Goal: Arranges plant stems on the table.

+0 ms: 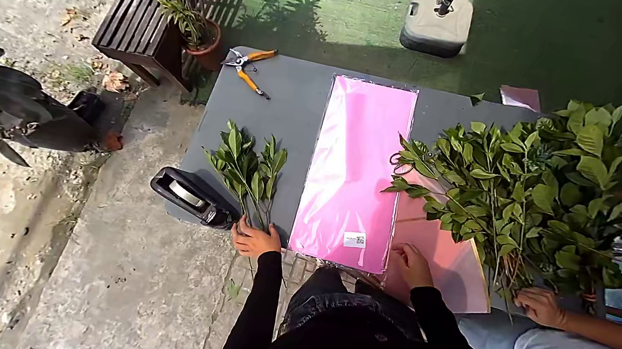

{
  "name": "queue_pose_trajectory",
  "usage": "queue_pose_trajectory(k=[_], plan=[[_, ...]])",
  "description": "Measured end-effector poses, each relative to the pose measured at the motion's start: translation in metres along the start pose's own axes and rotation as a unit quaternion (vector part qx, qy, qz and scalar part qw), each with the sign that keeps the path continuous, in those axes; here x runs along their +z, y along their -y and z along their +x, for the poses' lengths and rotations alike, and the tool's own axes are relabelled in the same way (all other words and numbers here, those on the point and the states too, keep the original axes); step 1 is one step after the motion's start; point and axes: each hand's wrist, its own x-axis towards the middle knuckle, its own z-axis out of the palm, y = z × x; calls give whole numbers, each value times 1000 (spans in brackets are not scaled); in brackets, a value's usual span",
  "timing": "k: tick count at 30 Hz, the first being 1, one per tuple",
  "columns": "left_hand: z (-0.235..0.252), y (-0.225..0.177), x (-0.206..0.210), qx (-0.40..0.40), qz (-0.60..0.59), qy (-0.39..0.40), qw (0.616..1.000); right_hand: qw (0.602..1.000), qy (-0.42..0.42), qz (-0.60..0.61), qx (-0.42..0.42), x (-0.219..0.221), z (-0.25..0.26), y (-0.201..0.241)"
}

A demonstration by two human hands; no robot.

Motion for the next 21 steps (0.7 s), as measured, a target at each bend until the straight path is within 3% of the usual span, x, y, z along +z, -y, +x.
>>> queue_pose_trajectory(k=[2, 3, 5, 7, 8, 10, 13, 17, 21], plan=[[-3, 18, -1, -25, -30, 4, 999, 998, -68, 3, 10, -10, -5, -6], [-3, 22, -4, -34, -41, 26, 998, 990, -139, 6, 32, -19, -8, -11], [-2, 21, -20, -41, -22, 90, 995, 946, -301, 25, 116, -50, -15, -21], [6, 20, -40, -2, 7, 142, 990, 894, -391, 40, 216, -88, -14, -37], [12, 20, -48, 27, 17, 155, 987, 884, -393, 35, 252, -103, -10, -47], [25, 21, -59, 85, 28, 156, 984, 902, -316, 7, 293, -121, 3, -70], [40, 20, -63, 131, 41, 150, 979, 933, -234, -55, 270, -122, 17, -84], [31, 13, -59, 99, 34, 134, 986, 922, -343, -18, 177, -123, 8, -58], [5, 18, -49, 120, 24, 70, 990, 898, -397, 153, 112, -119, -10, -50]])
